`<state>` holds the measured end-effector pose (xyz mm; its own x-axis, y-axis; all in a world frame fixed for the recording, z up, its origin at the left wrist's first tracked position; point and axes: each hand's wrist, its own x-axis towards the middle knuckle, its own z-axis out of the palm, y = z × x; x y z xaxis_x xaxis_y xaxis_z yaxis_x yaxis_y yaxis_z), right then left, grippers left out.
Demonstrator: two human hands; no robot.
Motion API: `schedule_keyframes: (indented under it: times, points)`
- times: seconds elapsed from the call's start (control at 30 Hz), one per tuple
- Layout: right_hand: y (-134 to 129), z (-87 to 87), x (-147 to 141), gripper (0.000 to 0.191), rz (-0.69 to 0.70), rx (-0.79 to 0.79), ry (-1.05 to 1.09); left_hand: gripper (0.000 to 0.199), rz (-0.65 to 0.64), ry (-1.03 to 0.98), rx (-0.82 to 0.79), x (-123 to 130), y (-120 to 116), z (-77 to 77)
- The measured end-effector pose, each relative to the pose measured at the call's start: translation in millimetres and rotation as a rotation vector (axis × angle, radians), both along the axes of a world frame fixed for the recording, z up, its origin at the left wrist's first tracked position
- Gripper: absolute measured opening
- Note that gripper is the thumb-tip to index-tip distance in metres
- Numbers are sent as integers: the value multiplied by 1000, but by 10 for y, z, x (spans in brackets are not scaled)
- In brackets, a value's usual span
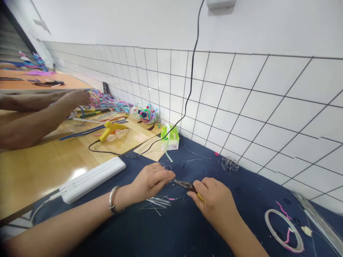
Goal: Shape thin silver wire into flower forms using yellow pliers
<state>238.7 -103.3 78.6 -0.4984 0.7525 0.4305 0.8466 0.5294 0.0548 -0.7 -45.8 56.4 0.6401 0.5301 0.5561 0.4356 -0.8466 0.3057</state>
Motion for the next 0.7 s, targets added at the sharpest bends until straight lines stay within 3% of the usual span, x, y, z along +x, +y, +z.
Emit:
schedule_keyframes:
  times: [0.2, 0.33, 0.53, 0.7]
  points:
    - [17, -12, 17, 19, -8, 47, -25, 20, -78, -249, -608, 45, -82, 127]
    - [14, -12, 21, 19, -26, 49, -26, 22, -161, -376, -814, 67, -97, 114]
    - [13, 3, 14, 19, -29, 56, -21, 25, -91, -369, -788, 84, -84, 66]
    - [23, 20, 0, 20, -33, 65, -40, 23, -13, -235, -567, 55, -73, 95]
